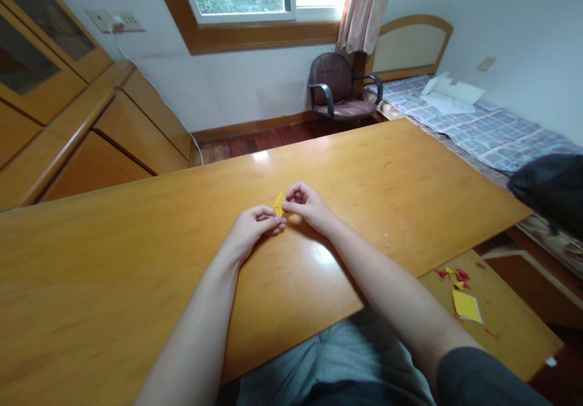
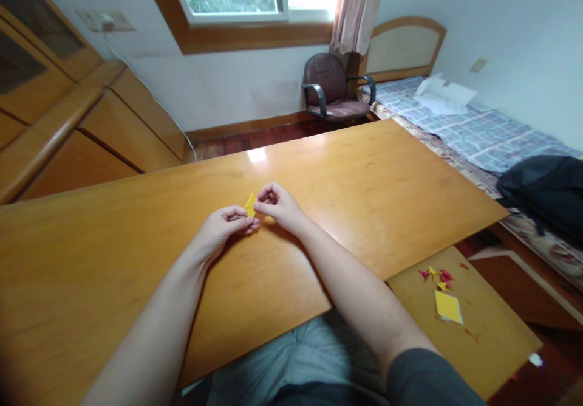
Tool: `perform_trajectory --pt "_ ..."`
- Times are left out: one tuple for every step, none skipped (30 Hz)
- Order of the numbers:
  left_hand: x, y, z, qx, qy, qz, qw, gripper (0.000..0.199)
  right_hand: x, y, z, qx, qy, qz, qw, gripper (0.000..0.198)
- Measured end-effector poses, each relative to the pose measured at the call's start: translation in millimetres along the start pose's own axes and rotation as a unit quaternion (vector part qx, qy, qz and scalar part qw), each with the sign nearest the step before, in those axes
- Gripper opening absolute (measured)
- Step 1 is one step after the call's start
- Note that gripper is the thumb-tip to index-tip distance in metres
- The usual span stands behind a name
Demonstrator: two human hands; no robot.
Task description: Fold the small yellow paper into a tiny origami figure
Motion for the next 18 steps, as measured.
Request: perform_trajectory --pt "0.1 0.0 0.1 0.000 -0.002 0.000 1.000 0.037 0.0 -0.4 0.4 0.001 0.001 0.001 1.000 0.033" --pt "0.4 0.2 -0.1 -0.002 -0.005 0.000 1.000 0.037 0.0 -0.8 0.6 0.002 0.002 0.003 1.000 0.033" --pt "0.7 0.6 -0.4 -0.006 -0.009 0.000 1.000 0.036 0.0 -1.1 0.9 0.003 0.002 0.004 1.000 0.032" --pt "1.1 1.3 -0.8 -0.012 -0.012 0.000 1.000 0.036 0.0 -1.1 1.1 0.003 0.002 0.005 1.000 0.032" --pt "1.5 1.9 -1.2 -0.018 -0.015 0.000 1.000 0.036 -0.1 -0.9 1.4 0.004 0.002 0.004 1.000 0.032" --pt "2.0 2.4 -1.7 -0.024 -0.018 0.001 1.000 0.036 -0.2 -0.5 1.7 0.005 0.002 0.004 1.000 0.032" --pt "2.3 2.6 -2.2 -0.029 -0.022 0.004 0.999 0.036 -0.3 0.1 2.1 0.006 0.003 0.003 1.000 0.032" --pt "2.6 2.5 -2.5 -0.032 -0.024 0.007 0.999 0.036 -0.4 0.8 2.6 0.005 0.004 0.003 1.000 0.033" --pt "2.7 2.3 -2.5 -0.033 -0.026 0.010 0.999 0.035 -0.6 1.5 2.9 0.004 0.004 0.003 1.000 0.033" --pt "2.6 2.0 -2.5 -0.034 -0.027 0.012 0.999 0.035 -0.7 2.2 2.9 0.001 0.003 0.002 1.000 0.033" --pt "2.4 1.8 -2.2 -0.036 -0.026 0.012 0.999 0.034 -0.8 3.0 2.6 -0.003 -0.001 0.001 1.000 0.034" --pt "2.0 2.0 -1.9 -0.038 -0.024 0.010 0.999 0.034 -0.9 3.8 1.8 -0.007 -0.006 -0.002 1.000 0.034" --pt "1.5 2.5 -1.4 -0.042 -0.021 0.005 0.999 0.033 -0.9 4.7 0.6 -0.011 -0.014 -0.006 1.000 0.034" --pt "1.0 3.1 -1.1 -0.047 -0.019 -0.001 0.999 0.032 -0.9 5.4 -0.8 -0.013 -0.023 -0.010 1.000 0.034" --pt "0.5 3.9 -0.9 -0.052 -0.016 -0.006 0.998 0.032 -0.7 5.8 -2.1 -0.015 -0.031 -0.013 0.999 0.033" --pt "0.2 4.7 -0.8 -0.056 -0.014 -0.011 0.998 0.032 -0.6 6.1 -3.0 -0.015 -0.037 -0.015 0.999 0.033" --pt "-0.1 5.3 -0.8 -0.057 -0.013 -0.015 0.998 0.032 -0.6 6.2 -3.6 -0.015 -0.040 -0.016 0.999 0.033" --pt "-0.2 5.6 -0.9 -0.056 -0.014 -0.016 0.998 0.032 -0.5 6.1 -3.8 -0.014 -0.040 -0.017 0.999 0.033"
Point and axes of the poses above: each hand's wrist, its own x-axis away from the middle knuckle, its own z-axis out of the back of the hand, y = z × x, the point moved 7 cm from there along -x, towards the middle knuckle, and after that the axes turned 5 degrees about -y, right-handed, at the moved point
